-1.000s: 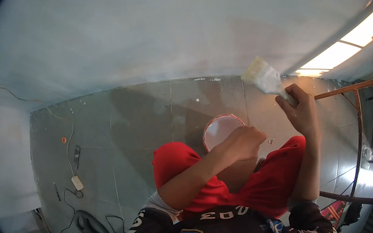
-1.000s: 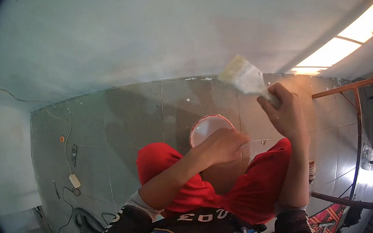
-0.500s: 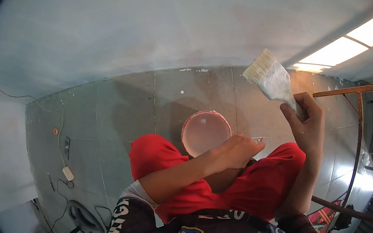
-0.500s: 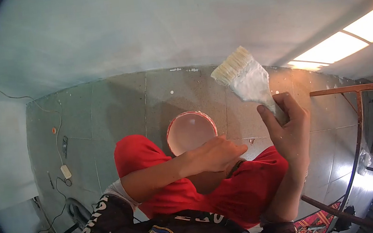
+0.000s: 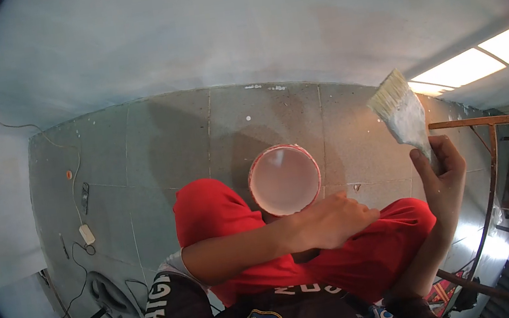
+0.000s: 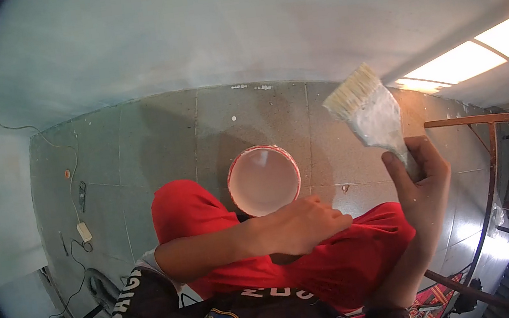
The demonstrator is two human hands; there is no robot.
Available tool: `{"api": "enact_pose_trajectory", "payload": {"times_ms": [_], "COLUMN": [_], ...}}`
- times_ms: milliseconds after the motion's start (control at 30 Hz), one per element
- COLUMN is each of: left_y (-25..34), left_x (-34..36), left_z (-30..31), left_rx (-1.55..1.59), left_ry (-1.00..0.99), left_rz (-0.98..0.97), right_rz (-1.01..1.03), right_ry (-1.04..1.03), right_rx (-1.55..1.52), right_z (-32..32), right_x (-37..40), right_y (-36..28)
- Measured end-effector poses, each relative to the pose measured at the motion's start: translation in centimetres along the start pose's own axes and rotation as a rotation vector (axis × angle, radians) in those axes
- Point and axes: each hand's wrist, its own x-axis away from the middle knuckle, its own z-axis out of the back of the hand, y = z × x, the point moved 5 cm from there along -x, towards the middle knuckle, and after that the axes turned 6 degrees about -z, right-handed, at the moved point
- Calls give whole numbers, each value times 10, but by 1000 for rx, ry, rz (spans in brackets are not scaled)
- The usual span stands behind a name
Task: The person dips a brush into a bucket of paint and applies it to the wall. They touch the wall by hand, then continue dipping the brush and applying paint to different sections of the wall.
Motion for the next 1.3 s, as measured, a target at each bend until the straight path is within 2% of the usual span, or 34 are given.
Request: {"api": "enact_pose_trajectory", "payload": {"times_ms": [233,367,433,500,533,567,600,633,667,733,767,833,867,933,1067,1100,1133,1300], "left_y": [22,33,11,-48,-92,-142,-186,-228,-259,-305,-319,-329,-333,-326,-330,-332,-333,-335], "left_x": [29,82,113,143,159,176,195,210,219,232,234,234,235,231,223,221,221,217], "left_z": [32,123,161,174,172,161,139,117,89,38,15,-11,-22,-32,-33,-32,-33,-28], "left_rx": [-3,107,-52,-94,-134,-177,-286,-406,-393,-537,-519,-577,-570,-666,-703,-721,-738,-680], "left_ry": [-64,100,483,489,530,573,505,442,458,453,454,486,488,474,456,436,415,352], "left_rz": [4,6,-43,230,326,424,501,576,584,632,639,683,686,572,583,594,608,676], "right_rz": [15,15,54,70,61,-48,-161,62,71,-101,-107,-298,-299,-399,-400,-382,-362,-382], "right_ry": [21,55,96,137,164,113,55,61,49,-70,-82,-62,-66,47,106,111,111,63], "right_rx": [147,309,364,349,326,273,225,257,272,392,405,428,434,433,429,526,624,634], "right_z": [-4,6,18,32,39,50,57,45,41,41,42,47,47,47,54,62,68,68], "right_x": [3,24,43,69,82,92,98,96,98,107,111,115,115,114,111,111,111,109], "right_y": [1,-8,-12,-11,-13,-13,-11,-19,-26,-33,-29,-15,-13,-11,-2,4,7,10]}}
